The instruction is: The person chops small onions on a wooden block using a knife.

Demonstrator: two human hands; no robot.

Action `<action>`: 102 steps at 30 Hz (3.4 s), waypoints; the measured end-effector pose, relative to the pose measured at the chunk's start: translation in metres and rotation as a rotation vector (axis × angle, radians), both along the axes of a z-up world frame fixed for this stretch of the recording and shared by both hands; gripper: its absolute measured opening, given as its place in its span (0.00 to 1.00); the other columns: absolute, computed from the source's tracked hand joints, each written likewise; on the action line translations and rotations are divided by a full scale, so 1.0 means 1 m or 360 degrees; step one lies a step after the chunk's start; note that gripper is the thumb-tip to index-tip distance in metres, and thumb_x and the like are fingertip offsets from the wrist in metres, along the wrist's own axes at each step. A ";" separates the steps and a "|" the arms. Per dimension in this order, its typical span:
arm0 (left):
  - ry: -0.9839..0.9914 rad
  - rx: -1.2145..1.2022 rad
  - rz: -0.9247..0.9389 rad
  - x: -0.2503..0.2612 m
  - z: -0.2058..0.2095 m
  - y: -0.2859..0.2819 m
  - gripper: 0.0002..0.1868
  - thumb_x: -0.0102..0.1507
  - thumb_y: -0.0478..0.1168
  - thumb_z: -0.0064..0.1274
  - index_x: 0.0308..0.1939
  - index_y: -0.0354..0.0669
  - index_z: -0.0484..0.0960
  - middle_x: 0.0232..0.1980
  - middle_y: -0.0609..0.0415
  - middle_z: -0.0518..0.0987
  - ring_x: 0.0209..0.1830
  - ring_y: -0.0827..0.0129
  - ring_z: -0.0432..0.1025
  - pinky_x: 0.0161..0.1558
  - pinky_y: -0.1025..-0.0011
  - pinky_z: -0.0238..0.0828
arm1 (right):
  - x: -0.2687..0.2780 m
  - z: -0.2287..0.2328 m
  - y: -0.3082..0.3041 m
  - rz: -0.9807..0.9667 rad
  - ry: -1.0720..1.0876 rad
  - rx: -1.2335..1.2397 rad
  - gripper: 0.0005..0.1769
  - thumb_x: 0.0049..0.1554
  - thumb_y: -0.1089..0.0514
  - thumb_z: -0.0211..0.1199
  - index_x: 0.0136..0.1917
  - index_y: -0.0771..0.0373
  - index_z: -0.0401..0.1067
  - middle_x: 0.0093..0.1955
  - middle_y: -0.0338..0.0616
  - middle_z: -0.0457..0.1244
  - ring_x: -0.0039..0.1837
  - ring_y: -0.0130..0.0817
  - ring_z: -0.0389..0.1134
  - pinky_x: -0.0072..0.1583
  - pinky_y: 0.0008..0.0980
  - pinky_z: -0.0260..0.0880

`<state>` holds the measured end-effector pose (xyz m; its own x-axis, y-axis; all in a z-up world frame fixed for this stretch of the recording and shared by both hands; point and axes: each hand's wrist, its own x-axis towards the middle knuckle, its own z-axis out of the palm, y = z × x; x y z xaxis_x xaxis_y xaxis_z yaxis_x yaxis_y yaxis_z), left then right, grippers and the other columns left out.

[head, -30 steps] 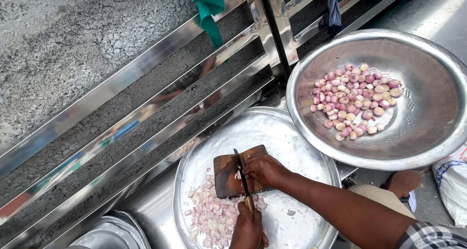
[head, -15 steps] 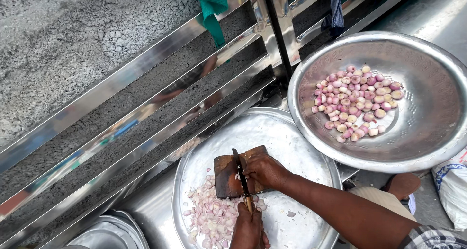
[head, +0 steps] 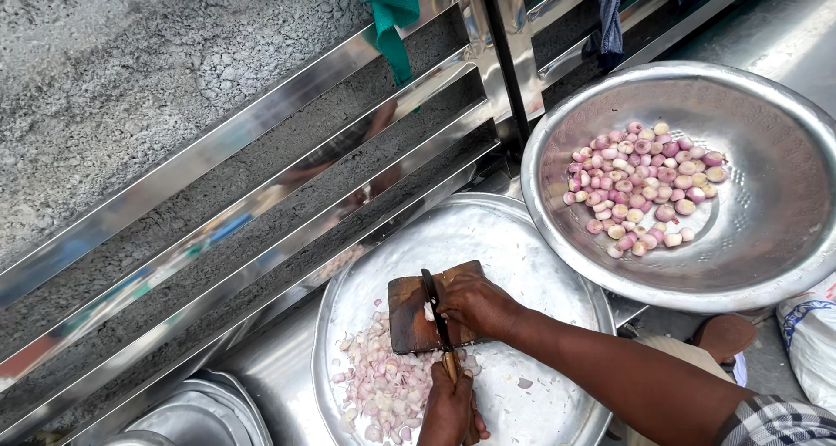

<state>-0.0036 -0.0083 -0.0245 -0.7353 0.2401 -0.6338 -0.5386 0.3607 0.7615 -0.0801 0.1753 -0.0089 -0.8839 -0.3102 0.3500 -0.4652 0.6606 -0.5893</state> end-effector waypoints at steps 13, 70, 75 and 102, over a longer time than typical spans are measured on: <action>0.0337 -0.0462 -0.0151 0.005 0.015 -0.005 0.16 0.71 0.43 0.42 0.55 0.39 0.57 0.30 0.36 0.80 0.13 0.56 0.74 0.14 0.61 0.71 | -0.003 0.005 0.003 0.0118 -0.0090 0.0120 0.09 0.54 0.68 0.65 0.47 0.59 0.81 0.45 0.44 0.71 0.53 0.38 0.72 0.63 0.39 0.68; 0.0167 -0.0651 0.0200 0.097 -0.019 -0.047 0.22 0.70 0.47 0.45 0.64 0.49 0.58 0.28 0.41 0.81 0.13 0.56 0.72 0.18 0.57 0.67 | 0.016 0.030 0.003 0.0054 0.0066 -0.0193 0.24 0.54 0.69 0.60 0.64 0.63 0.69 0.61 0.50 0.64 0.63 0.47 0.66 0.63 0.41 0.68; 0.0455 -0.0536 0.0340 0.113 -0.002 -0.062 0.17 0.69 0.47 0.48 0.57 0.42 0.66 0.27 0.40 0.81 0.14 0.60 0.73 0.16 0.62 0.70 | 0.086 0.028 -0.010 -0.0032 0.0178 -0.0232 0.15 0.57 0.65 0.64 0.58 0.64 0.73 0.55 0.50 0.68 0.59 0.50 0.68 0.59 0.46 0.70; 0.0314 -0.0268 0.0407 0.064 -0.032 -0.030 0.16 0.70 0.45 0.46 0.59 0.43 0.67 0.28 0.40 0.80 0.13 0.61 0.72 0.16 0.65 0.70 | 0.015 0.016 0.008 0.0027 0.0112 0.0329 0.12 0.53 0.58 0.69 0.51 0.62 0.77 0.51 0.44 0.67 0.60 0.43 0.67 0.64 0.42 0.64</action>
<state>0.0605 -0.0383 -0.0562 -0.8701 -0.0629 -0.4888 -0.4762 0.3625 0.8011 -0.0652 0.1835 0.0071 -0.8537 -0.3961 0.3379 -0.5122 0.7559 -0.4078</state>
